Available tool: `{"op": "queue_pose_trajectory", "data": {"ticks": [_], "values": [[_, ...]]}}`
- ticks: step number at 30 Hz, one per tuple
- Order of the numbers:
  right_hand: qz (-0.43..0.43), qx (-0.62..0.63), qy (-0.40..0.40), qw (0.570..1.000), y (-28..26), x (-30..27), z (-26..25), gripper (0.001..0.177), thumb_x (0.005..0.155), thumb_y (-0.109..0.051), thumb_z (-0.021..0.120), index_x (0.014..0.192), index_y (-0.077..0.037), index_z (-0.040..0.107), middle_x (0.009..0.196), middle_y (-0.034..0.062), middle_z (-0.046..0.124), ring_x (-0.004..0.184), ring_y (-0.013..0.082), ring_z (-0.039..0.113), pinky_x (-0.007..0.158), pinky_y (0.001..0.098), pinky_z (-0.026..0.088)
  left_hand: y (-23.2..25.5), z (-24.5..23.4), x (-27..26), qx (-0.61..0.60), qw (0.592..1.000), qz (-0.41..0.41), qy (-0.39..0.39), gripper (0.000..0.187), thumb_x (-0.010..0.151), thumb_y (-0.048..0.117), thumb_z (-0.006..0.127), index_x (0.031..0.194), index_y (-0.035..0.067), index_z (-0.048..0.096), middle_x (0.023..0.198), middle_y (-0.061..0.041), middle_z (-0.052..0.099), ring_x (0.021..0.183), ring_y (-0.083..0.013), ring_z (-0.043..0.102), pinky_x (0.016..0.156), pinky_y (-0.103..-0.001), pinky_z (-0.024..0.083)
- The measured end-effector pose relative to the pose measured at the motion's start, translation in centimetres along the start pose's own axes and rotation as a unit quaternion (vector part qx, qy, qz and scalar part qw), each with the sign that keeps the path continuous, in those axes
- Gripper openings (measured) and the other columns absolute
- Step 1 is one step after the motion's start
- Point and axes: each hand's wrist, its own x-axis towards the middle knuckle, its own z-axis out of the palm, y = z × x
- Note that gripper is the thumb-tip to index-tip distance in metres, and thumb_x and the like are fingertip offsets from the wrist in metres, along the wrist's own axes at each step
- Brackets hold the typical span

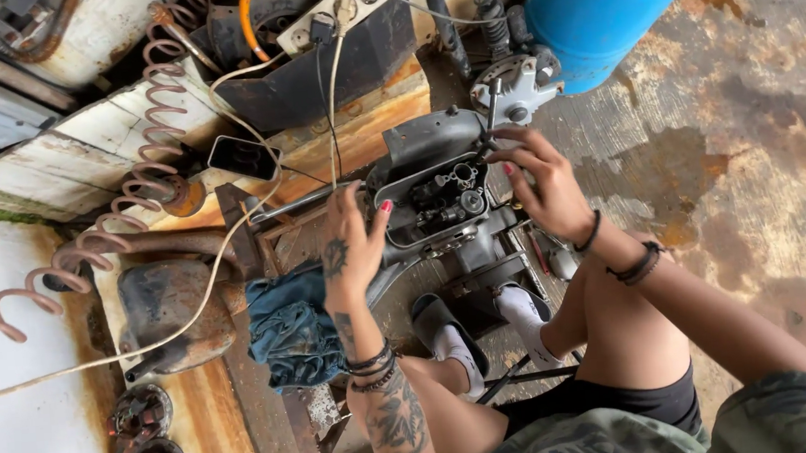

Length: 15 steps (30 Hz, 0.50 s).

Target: The person uses a socket wrench to loosen and remove bolts from a small engine block. They then use a screwdriver to adjust internal components and remove a small metal part from the engine.

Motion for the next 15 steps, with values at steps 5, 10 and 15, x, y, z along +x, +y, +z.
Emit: {"op": "queue_pose_trajectory", "data": {"ticks": [5, 10, 15], "values": [[0.059, 0.036, 0.041, 0.997, 5.3, -3.1, 0.3, 0.031, 0.105, -0.008, 0.054, 0.131, 0.000, 0.069, 0.104, 0.0209, 0.056, 0.102, 0.0407, 0.060, 0.094, 0.0491, 0.048, -0.1, 2.0, -0.1, 0.074, 0.997, 0.029, 0.024, 0.060, 0.103, 0.048, 0.055, 0.145, 0.005, 0.046, 0.133, -0.025, 0.056, 0.117, -0.0477, 0.062, 0.089, -0.061, 0.053], [0.113, 0.186, 0.114, 0.969, 6.1, -3.6, 0.1, 0.023, 0.095, 0.001, 0.072, 0.115, 0.009, 0.064, 0.105, 0.0237, 0.063, 0.096, 0.0338, 0.066, 0.094, 0.0466, 0.052, 2.0, 1.2, 0.3, 0.064, 0.998, 0.020, 0.020, 0.061, 0.105, 0.045, 0.052, 0.148, 0.002, 0.043, 0.132, -0.028, 0.058, 0.116, -0.0479, 0.063, 0.090, -0.061, 0.052], [0.210, 0.211, 0.144, 0.944, 7.2, -3.6, -1.2, 0.011, 0.101, 0.004, 0.072, 0.109, 0.009, 0.068, 0.099, 0.0239, 0.068, 0.091, 0.0305, 0.070, 0.089, 0.0408, 0.056, 0.7, 2.1, 0.2, 0.108, 0.994, 0.005, -0.028, 0.062, 0.104, 0.048, 0.052, 0.148, 0.005, 0.044, 0.133, -0.026, 0.061, 0.116, -0.0438, 0.065, 0.092, -0.059, 0.052]]}}
